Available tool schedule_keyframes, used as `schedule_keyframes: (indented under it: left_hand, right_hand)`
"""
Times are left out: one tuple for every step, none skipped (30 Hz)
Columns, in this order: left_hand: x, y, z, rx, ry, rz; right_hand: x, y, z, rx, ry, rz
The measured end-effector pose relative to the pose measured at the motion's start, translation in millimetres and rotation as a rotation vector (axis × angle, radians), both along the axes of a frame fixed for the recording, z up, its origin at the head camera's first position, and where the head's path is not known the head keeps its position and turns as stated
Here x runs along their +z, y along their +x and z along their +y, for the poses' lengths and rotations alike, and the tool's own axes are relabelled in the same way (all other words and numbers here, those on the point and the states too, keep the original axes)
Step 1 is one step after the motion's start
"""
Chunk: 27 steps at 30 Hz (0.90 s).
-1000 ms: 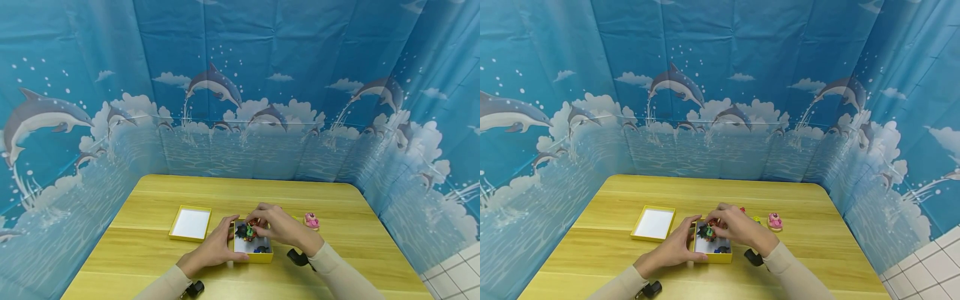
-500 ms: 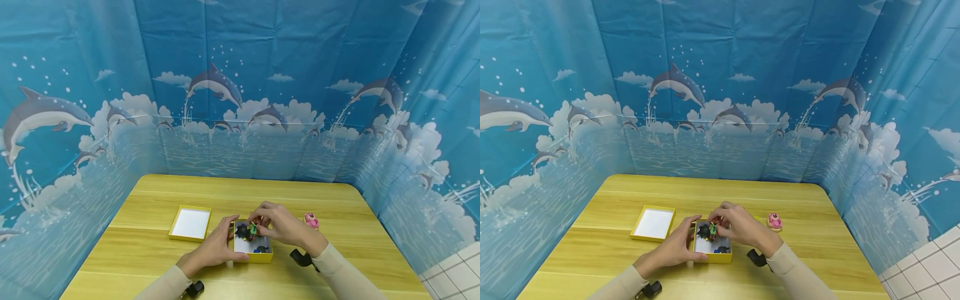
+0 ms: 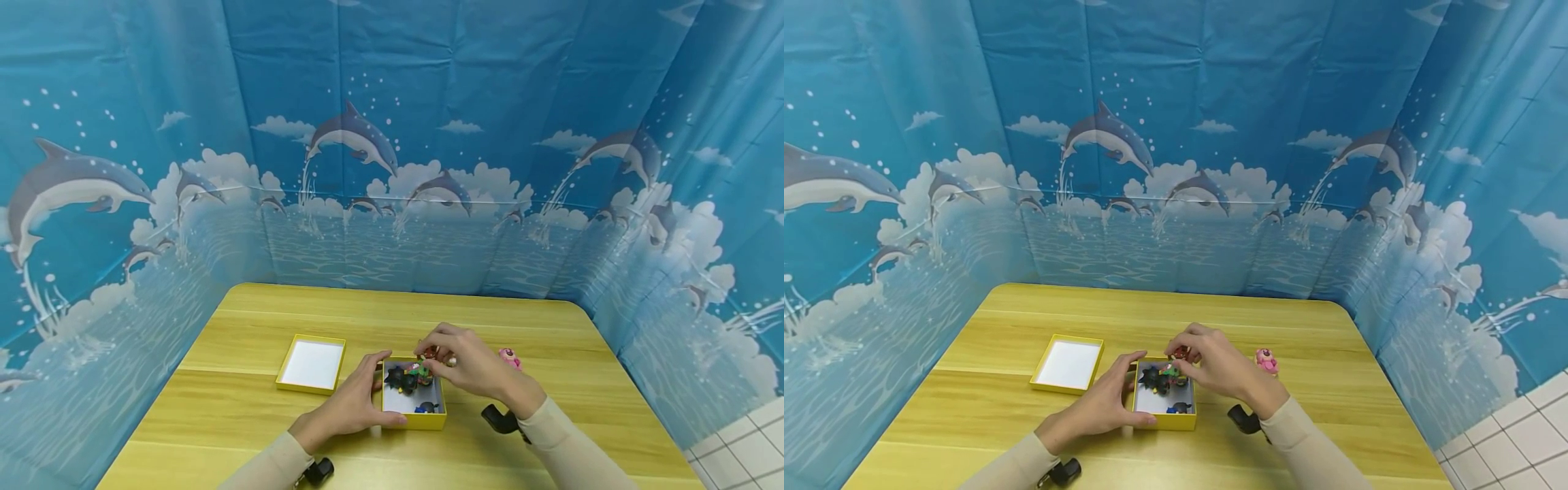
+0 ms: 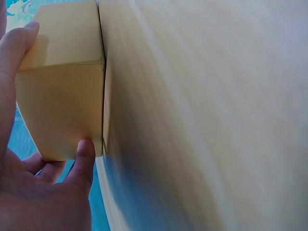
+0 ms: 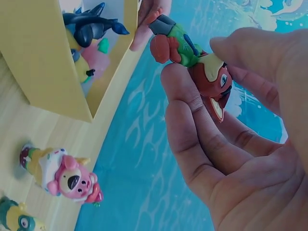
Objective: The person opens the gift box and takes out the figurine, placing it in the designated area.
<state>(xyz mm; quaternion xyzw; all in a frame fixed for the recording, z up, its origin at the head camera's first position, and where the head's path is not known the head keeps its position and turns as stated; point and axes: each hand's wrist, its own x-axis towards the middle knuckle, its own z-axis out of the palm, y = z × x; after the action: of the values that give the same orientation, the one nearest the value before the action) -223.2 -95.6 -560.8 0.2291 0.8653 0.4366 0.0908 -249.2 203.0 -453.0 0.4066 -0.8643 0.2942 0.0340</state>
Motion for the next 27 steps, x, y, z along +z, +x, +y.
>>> schedule_keyframes:
  left_hand:
    - [0.3, 0.0, 0.2, 0.001, -0.002, 0.001]
    - [0.5, 0.1, 0.4, 0.002, -0.003, -0.001]
    - [0.8, 0.2, 0.6, 0.002, -0.001, -0.003]
    - [0.9, 0.3, 0.8, 0.002, 0.0, -0.005]
    - [1.1, 0.5, 1.0, 0.002, 0.003, -0.008]
    - [1.2, 0.7, 1.2, 0.002, 0.006, -0.01]
    - [1.3, 0.8, 1.3, 0.003, 0.007, -0.01]
    - [1.3, 1.0, 1.5, 0.003, 0.008, -0.009]
    - [1.3, 1.1, 1.6, 0.004, 0.008, -0.007]
    - [1.4, 1.3, 1.8, 0.004, 0.007, -0.005]
    - [1.4, 1.4, 1.9, 0.005, 0.006, -0.002]
    - [1.4, 1.5, 2.0, 0.006, 0.004, 0.001]
    - [1.4, 1.5, 2.1, 0.006, 0.002, 0.003]
    - [1.5, 1.6, 2.1, 0.007, -0.001, 0.005]
    - [1.6, 1.7, 2.2, 0.009, -0.003, 0.007]
    - [1.6, 1.6, 2.3, 0.009, -0.004, 0.007]
    - [1.7, 1.6, 2.4, 0.01, -0.006, 0.008]
    - [1.9, 1.7, 2.5, 0.011, -0.007, 0.007]
    - [2.0, 1.7, 2.6, 0.011, -0.007, 0.007]
    - [2.0, 1.6, 2.7, 0.012, -0.007, 0.007]
    - [2.1, 1.6, 2.9, 0.012, -0.006, 0.007]
    - [2.1, 1.6, 3.0, 0.012, -0.005, 0.005]
    - [2.3, 1.6, 3.1, 0.013, -0.006, 0.007]
    - [2.3, 1.6, 3.3, 0.013, -0.008, 0.009]
    - [2.3, 1.6, 3.4, 0.014, -0.01, 0.011]
    - [2.3, 1.7, 3.4, 0.015, -0.012, 0.013]
    - [2.3, 1.8, 3.4, 0.016, -0.015, 0.015]
  right_hand:
    - [0.2, -0.1, 1.5, -0.005, -0.001, 0.005]
    - [0.3, -0.3, 3.1, -0.009, -0.001, 0.009]
    - [0.5, -0.3, 4.7, -0.014, 0.001, 0.014]
    - [0.6, -0.3, 6.3, -0.019, 0.002, 0.016]
    - [0.7, -0.3, 7.9, -0.024, 0.001, 0.016]
    - [0.8, -0.2, 9.5, -0.029, 0.002, 0.017]
    - [0.9, -0.1, 11.2, -0.035, 0.002, 0.018]
    - [1.1, 0.0, 12.8, -0.039, 0.001, 0.018]
    - [1.3, 0.1, 14.5, -0.042, 0.001, 0.02]
    - [1.7, 0.2, 16.2, -0.044, 0.001, 0.021]
    - [2.1, 0.3, 17.9, -0.047, 0.0, 0.025]
    - [2.5, 0.4, 19.6, -0.05, 0.0, 0.028]
    - [2.8, 0.4, 21.3, -0.051, -0.003, 0.03]
    - [3.2, 0.4, 22.9, -0.052, -0.004, 0.034]
    - [3.5, 0.5, 24.6, -0.054, -0.006, 0.035]
    - [3.8, 0.5, 26.3, -0.056, -0.008, 0.035]
    - [4.1, 0.4, 27.9, -0.057, -0.009, 0.034]
    - [4.3, 0.3, 29.6, -0.058, -0.011, 0.032]
    - [4.3, 0.1, 31.2, -0.059, -0.011, 0.032]
    - [4.2, 0.0, 33.0, -0.063, -0.009, 0.033]
    - [4.1, -0.1, 34.7, -0.064, -0.01, 0.031]
    - [3.8, -0.3, 36.4, -0.069, -0.009, 0.032]
    - [3.6, -0.5, 38.0, -0.072, -0.009, 0.033]
    - [3.2, -0.6, 39.8, -0.079, -0.008, 0.035]
    - [2.6, -0.7, 41.5, -0.087, -0.009, 0.038]
    - [2.2, -0.7, 43.1, -0.094, -0.01, 0.039]
    - [1.6, -0.7, 44.7, -0.101, -0.01, 0.042]
